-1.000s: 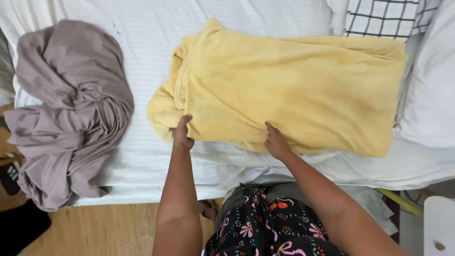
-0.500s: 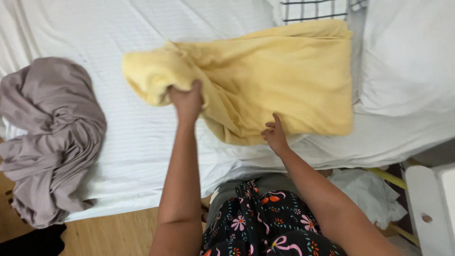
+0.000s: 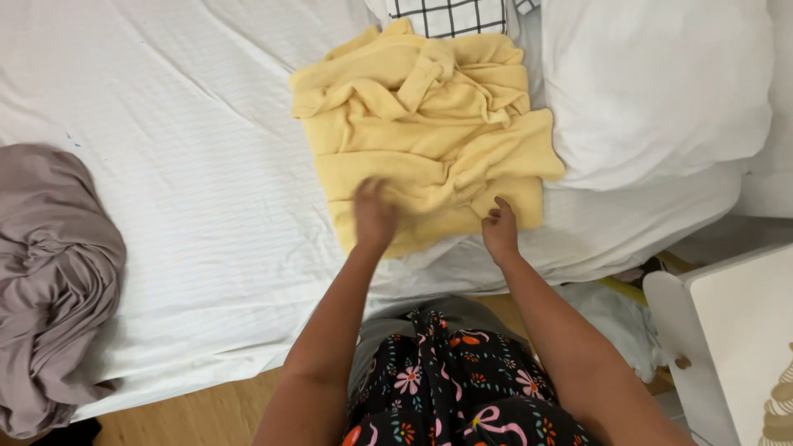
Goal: The person folds a yellow towel on a bed. They spread the towel out, fold it in half lengthwise, then fold it into thirds to create a compact rectangle.
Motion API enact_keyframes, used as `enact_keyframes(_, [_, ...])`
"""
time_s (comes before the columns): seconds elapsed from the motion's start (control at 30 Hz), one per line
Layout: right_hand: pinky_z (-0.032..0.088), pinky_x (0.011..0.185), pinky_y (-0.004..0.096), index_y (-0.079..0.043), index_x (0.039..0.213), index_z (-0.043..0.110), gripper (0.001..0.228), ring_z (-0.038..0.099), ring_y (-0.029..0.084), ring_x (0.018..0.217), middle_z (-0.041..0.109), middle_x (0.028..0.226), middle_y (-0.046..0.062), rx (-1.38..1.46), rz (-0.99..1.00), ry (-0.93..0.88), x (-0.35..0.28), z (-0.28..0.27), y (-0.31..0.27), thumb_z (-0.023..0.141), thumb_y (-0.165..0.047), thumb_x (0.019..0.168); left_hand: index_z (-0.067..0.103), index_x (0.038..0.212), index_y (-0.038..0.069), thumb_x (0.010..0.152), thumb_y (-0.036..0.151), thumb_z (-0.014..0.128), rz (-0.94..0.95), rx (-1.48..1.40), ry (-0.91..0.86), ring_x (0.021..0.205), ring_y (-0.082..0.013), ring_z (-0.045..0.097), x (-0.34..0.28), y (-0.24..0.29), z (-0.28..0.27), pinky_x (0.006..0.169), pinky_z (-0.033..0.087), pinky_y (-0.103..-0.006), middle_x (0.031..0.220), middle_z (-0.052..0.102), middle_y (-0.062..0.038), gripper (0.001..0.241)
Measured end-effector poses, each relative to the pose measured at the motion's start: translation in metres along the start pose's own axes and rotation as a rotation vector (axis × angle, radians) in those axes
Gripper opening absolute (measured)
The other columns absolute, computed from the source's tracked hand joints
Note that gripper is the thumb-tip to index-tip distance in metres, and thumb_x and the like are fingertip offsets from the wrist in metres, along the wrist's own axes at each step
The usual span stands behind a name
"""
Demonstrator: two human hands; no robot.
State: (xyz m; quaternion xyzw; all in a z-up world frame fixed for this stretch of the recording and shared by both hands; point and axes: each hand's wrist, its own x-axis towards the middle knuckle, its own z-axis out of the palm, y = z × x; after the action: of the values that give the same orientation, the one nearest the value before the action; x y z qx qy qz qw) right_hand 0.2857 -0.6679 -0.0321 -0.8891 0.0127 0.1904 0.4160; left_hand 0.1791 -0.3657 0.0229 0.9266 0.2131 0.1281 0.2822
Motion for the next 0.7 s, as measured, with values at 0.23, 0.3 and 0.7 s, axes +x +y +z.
enact_keyframes(0.23, [0.048,0.098,0.048,-0.012,0.157,0.035,0.090,0.048,0.043,0.126,0.041,0.142,0.025,-0.365,-0.304,-0.255,-0.009,-0.021,-0.090,0.072,-0.005,0.076,0.034,0.151,-0.004,0.080,0.040,0.090,-0.609,-0.009,0.069,0.132,-0.0477,0.040,-0.052,-0.095,-0.022,0.107,0.037,-0.0522,0.142,0.044,-0.038,0.101])
enact_keyframes(0.3, [0.045,0.095,0.052,-0.010,0.162,0.017,0.107,0.037,0.049,0.130,0.028,0.148,0.031,-0.368,-0.276,-0.362,-0.009,-0.017,-0.099,0.076,-0.009,0.072,0.022,0.156,-0.003,0.085,0.057,0.081,-1.084,-0.424,-0.214,0.129,-0.0381,0.055,-0.059,-0.109,-0.012,0.107,0.047,-0.0442,0.139,0.051,-0.031,0.110])
enact_keyframes(0.7, [0.050,0.092,0.049,-0.017,0.137,0.062,0.049,0.057,0.035,0.119,0.062,0.124,0.015,-0.746,-0.451,-0.477,0.030,0.002,-0.163,0.074,-0.021,0.089,0.058,0.133,-0.001,0.081,0.016,0.073,-1.015,-0.805,-0.319,0.102,-0.0285,0.072,-0.023,-0.054,-0.076,0.084,0.060,-0.0380,0.120,0.071,-0.017,0.057])
